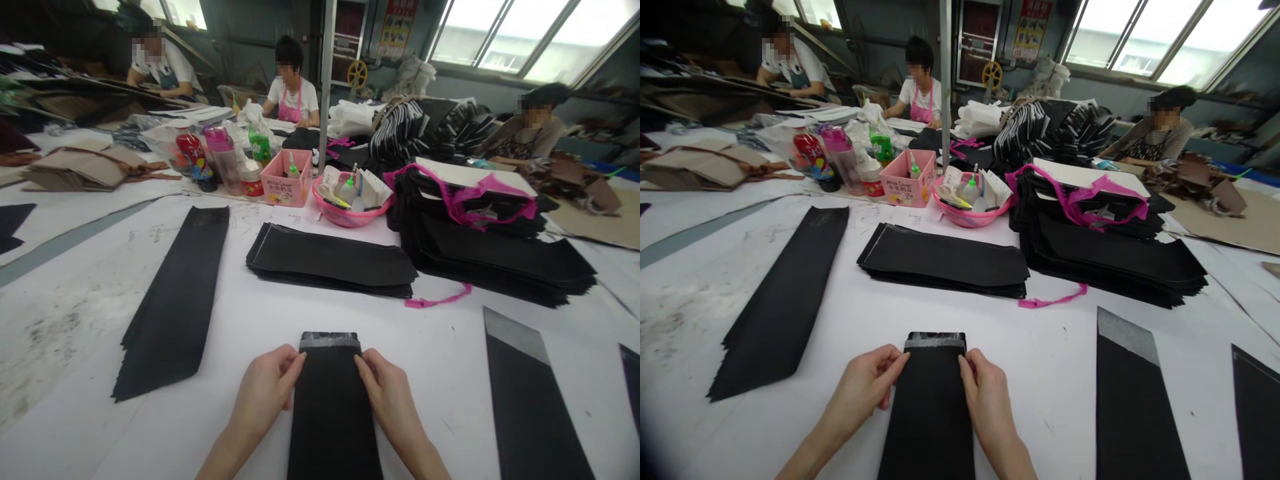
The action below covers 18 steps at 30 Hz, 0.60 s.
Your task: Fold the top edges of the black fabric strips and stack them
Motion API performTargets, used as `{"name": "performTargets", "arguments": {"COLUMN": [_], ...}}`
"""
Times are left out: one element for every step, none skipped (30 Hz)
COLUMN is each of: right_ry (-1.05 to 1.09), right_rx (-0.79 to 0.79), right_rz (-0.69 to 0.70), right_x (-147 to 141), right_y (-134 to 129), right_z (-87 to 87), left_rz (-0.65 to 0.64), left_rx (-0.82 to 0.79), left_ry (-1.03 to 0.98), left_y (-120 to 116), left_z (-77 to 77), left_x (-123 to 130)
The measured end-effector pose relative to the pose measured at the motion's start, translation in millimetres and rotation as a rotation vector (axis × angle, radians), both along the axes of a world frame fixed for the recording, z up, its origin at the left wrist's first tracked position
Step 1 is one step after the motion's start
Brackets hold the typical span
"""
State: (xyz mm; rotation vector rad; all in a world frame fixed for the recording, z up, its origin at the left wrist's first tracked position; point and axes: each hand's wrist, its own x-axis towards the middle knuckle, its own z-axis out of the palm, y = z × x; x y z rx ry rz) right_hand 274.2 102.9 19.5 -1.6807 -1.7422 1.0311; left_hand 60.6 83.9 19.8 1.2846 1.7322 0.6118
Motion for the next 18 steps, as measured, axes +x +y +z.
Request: {"name": "performTargets", "arguments": {"right_ry": [0.002,0.005,0.011,0.018,0.026,0.036,0.045,0.053,0.058,0.057,0.054,0.05,0.046,0.043,0.042,0.041,0.04,0.037], "right_rx": [-0.007,-0.015,-0.023,-0.031,-0.035,-0.038,-0.04,-0.04,-0.037,-0.032,-0.027,-0.022,-0.016,-0.01,-0.004,0.002,0.007,0.01], "right_rz": [-0.007,-0.012,-0.017,-0.021,-0.024,-0.025,-0.025,-0.024,-0.023,-0.022,-0.024,-0.027,-0.033,-0.039,-0.044,-0.05,-0.055,-0.06], "right_x": [-0.3,-0.6,-0.8,-0.9,-1.0,-1.0,-0.9,-0.7,-0.5,-0.3,0.0,0.2,0.2,0.2,0.0,-0.3,-0.7,-1.1], "right_y": [0.1,0.3,0.5,0.6,0.7,0.7,0.8,0.8,0.8,0.8,0.8,0.7,0.7,0.7,0.6,0.6,0.7,0.8], "right_z": [-0.1,-0.4,-0.7,-1.0,-1.3,-1.5,-1.7,-1.9,-2.0,-2.1,-2.2,-2.4,-2.6,-3.0,-3.4,-4.0,-4.6,-5.2], "left_rz": [0.009,0.017,0.022,0.026,0.03,0.033,0.035,0.036,0.037,0.035,0.033,0.031,0.029,0.028,0.025,0.024,0.025,0.024], "left_rx": [-0.004,-0.007,-0.011,-0.015,-0.019,-0.023,-0.028,-0.032,-0.034,-0.034,-0.034,-0.032,-0.031,-0.03,-0.031,-0.034,-0.039,-0.044], "left_ry": [-0.001,-0.006,-0.014,-0.021,-0.026,-0.027,-0.025,-0.023,-0.022,-0.023,-0.023,-0.021,-0.018,-0.015,-0.016,-0.018,-0.021,-0.025], "left_y": [0.4,0.8,1.3,1.6,2.0,2.3,2.6,2.9,3.1,3.3,3.4,3.4,3.4,3.4,3.3,3.1,3.1,3.1], "left_z": [-0.3,-0.4,-0.4,-0.2,0.1,0.5,0.7,0.8,0.7,0.3,-0.4,-1.1,-1.9,-2.5,-3.0,-3.3,-3.3,-3.0], "left_x": [0.4,0.8,1.1,1.3,1.5,1.7,1.8,1.9,1.9,2.0,1.9,1.9,1.8,1.7,1.5,1.4,1.2,1.0]}}
